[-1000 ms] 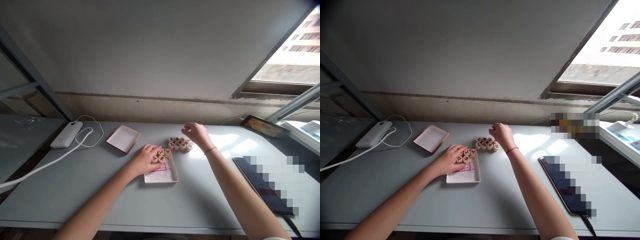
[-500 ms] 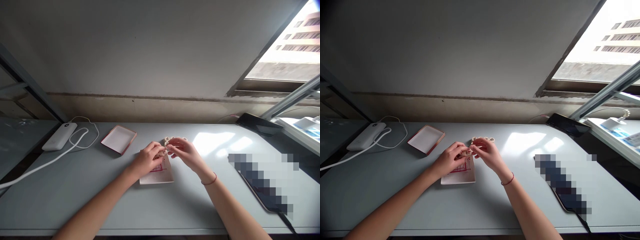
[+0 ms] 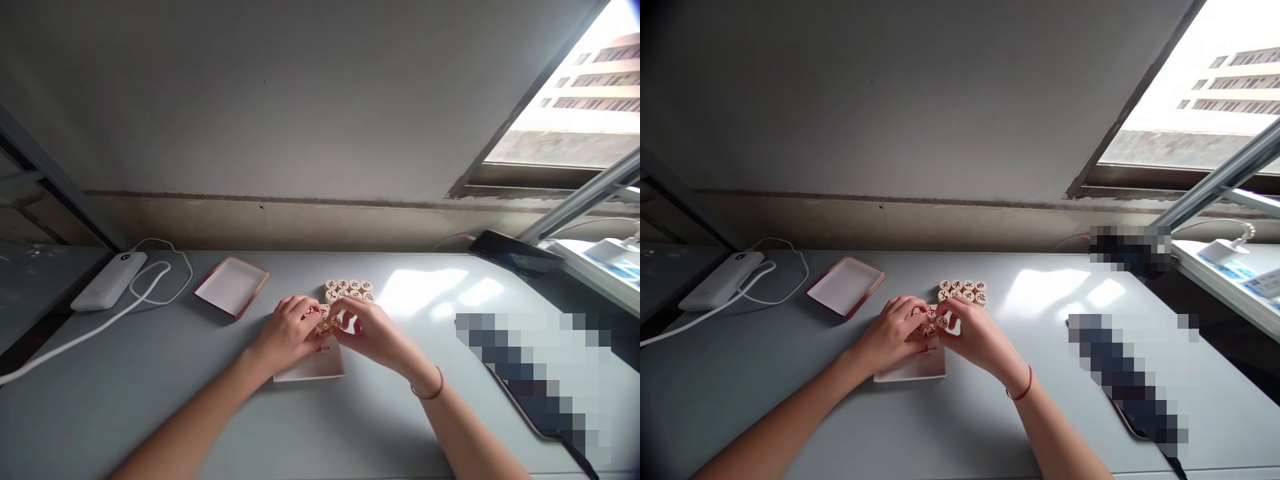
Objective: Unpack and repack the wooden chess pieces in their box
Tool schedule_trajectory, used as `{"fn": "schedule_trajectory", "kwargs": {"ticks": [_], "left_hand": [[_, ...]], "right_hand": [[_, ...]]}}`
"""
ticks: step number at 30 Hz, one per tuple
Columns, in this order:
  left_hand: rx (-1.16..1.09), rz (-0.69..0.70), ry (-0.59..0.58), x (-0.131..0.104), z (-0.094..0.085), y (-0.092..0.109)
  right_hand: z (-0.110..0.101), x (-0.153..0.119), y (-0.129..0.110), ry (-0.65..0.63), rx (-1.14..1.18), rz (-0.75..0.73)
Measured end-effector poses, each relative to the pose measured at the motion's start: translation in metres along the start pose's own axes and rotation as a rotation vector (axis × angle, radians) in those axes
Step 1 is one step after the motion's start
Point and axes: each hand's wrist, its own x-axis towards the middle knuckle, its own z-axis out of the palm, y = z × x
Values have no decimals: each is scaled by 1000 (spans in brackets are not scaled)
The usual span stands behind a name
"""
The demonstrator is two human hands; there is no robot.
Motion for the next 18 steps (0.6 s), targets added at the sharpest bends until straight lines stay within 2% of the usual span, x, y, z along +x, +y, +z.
{"fn": "schedule_trajectory", "kwargs": {"ticks": [3, 9, 14, 18], "left_hand": [[34, -41, -40, -5, -5, -8], [-5, -169, -190, -10, -3, -18], [-57, -165, -221, -8, 0, -19], [-66, -192, -245, -8, -1, -17]], "right_hand": [[7, -2, -7, -23, -200, -52], [20, -1, -9, -21, -382, -94], [17, 1, -4, -22, -331, -54], [5, 18, -3, 131, -277, 57]]}}
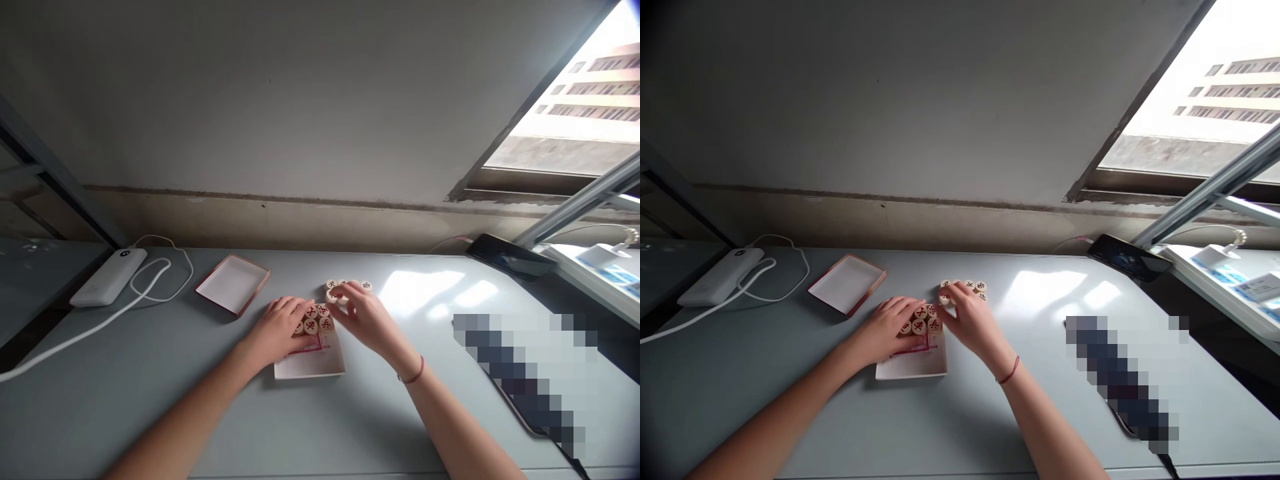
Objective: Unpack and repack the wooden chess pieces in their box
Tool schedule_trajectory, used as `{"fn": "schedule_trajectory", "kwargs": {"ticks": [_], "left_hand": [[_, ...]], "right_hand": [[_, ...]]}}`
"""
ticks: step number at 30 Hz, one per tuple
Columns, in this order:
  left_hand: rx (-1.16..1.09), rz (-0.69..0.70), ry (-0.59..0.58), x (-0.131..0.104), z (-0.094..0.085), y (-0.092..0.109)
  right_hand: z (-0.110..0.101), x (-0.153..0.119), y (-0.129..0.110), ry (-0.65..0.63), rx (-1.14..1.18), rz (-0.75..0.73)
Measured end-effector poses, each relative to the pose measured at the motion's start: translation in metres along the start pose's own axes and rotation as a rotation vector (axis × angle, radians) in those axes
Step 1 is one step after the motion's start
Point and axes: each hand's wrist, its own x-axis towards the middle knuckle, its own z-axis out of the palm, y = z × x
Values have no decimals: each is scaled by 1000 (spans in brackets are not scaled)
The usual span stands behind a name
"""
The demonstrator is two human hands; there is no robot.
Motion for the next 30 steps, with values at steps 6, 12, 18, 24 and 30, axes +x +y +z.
{"fn": "schedule_trajectory", "kwargs": {"ticks": [6, 12, 18, 24, 30], "left_hand": [[7, -1, 48, -1, 2, -3], [42, 64, 190, 1, -2, -6], [-73, 52, 399, 2, -19, -6], [-244, 116, 316, -8, -33, 2], [-266, 92, 212, -37, -37, -8]], "right_hand": [[2, 50, -6, -120, -309, 301], [11, 68, -9, -227, -414, 408], [3, 39, -24, -33, 103, 140], [7, 5, -36, -129, 689, 121], [22, -6, -29, 2, 824, 159]]}}
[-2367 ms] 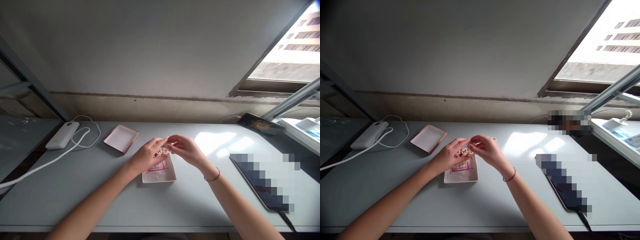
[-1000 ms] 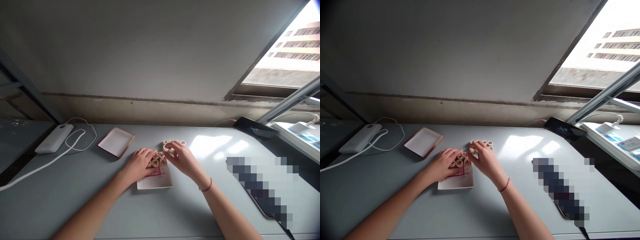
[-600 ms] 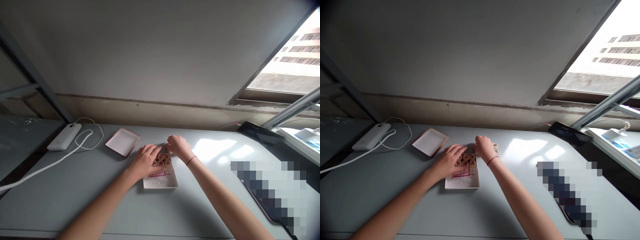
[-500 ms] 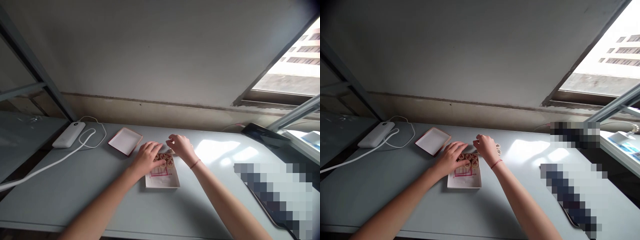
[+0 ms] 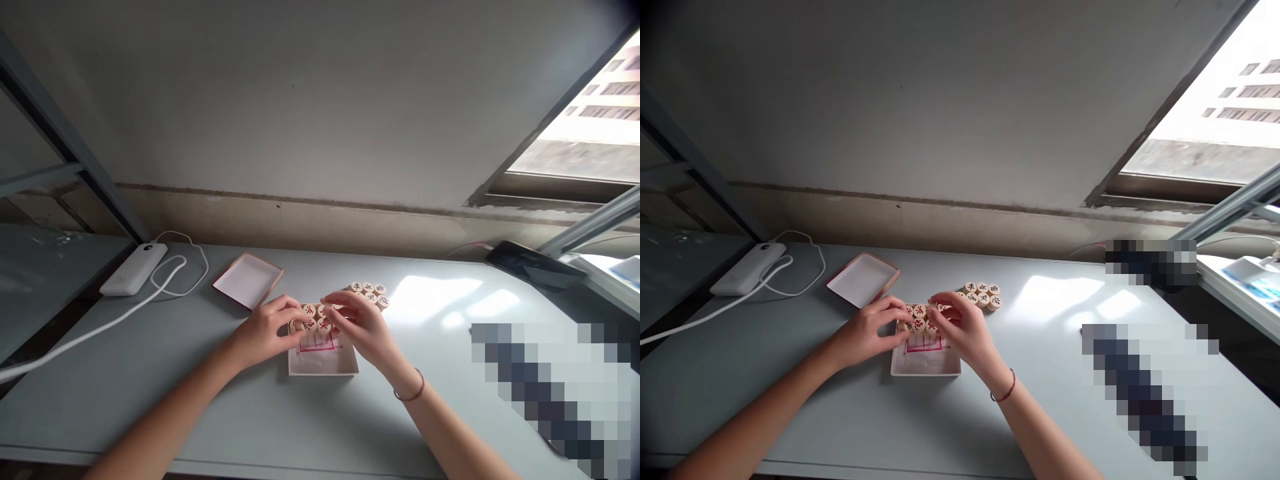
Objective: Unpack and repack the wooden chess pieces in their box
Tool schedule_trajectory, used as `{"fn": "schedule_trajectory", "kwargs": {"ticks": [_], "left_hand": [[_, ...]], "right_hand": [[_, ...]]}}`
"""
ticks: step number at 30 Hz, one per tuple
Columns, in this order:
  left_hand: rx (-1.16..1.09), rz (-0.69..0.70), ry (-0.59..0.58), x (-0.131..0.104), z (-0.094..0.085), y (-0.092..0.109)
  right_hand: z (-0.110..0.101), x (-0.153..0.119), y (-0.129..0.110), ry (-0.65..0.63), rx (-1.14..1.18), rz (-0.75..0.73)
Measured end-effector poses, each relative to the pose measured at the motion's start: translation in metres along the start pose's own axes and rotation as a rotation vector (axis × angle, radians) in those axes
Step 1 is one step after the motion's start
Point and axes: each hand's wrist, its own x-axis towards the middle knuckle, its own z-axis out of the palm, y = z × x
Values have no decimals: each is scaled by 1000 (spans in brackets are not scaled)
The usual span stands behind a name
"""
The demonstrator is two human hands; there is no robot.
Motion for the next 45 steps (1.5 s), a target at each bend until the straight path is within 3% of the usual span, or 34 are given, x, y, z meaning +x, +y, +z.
{"fn": "schedule_trajectory", "kwargs": {"ticks": [5, 9, 14, 22, 28, 33, 36, 41, 43, 45], "left_hand": [[62, 78, -118, -6, -8, 0], [157, 142, -179, -6, -7, 0], [191, 158, -155, -8, -8, 0], [236, 2, 16, -4, -12, -9], [189, -42, -42, -6, -9, -10], [134, -121, -205, -11, -7, -12], [101, -96, -299, -13, -4, -13], [134, -44, -299, -15, 5, -14], [144, -45, -294, -15, 7, -14], [148, -49, -293, -15, 7, -14]], "right_hand": [[-1, -6, 3, -6, -7, -34], [1, -11, 2, -60, -141, -130], [7, -19, 3, -181, -408, -275], [26, -24, 10, -238, -623, -457], [20, -24, 11, -276, -855, -448], [22, -20, 15, -323, -938, -447], [27, -20, 18, -310, -969, -474], [19, -13, 12, -281, -857, -466], [3, -2, 9, -182, -787, -406], [-16, 14, 7, -5, -835, -272]]}}
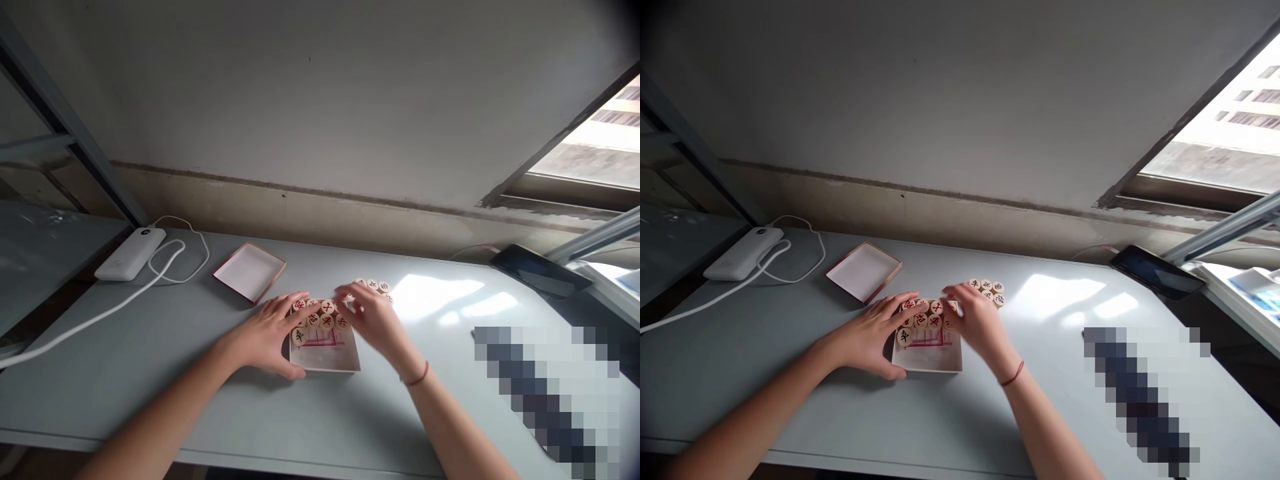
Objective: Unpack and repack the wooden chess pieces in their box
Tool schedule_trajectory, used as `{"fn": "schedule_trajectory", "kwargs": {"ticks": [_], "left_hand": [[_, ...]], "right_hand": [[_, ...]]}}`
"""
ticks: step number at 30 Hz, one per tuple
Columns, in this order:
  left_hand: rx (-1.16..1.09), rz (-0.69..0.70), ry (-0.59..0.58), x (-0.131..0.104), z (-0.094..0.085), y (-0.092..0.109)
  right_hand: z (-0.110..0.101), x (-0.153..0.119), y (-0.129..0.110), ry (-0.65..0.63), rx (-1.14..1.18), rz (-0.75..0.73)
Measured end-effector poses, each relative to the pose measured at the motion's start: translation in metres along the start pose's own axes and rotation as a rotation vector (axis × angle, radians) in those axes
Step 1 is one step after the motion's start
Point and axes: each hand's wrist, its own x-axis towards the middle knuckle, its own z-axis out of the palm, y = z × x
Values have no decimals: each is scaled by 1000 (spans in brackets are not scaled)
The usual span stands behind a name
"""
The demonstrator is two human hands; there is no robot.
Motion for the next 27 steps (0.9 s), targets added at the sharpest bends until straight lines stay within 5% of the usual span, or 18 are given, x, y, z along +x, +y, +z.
{"fn": "schedule_trajectory", "kwargs": {"ticks": [6, 12, 17, 22, 27], "left_hand": [[13, -44, -45, 0, -3, 2], [-9, -80, -76, 1, -4, 2], [-11, -107, -92, 0, -4, -2], [-69, -63, 9, 5, -6, 1], [-207, 10, 254, 28, -9, 20]], "right_hand": [[-18, 41, 35, -96, -351, 368], [-16, 60, 36, -327, -414, 468], [-18, 64, 36, -283, -422, 482], [-26, 40, 11, -78, 54, 391], [-21, 10, -21, -176, 623, 275]]}}
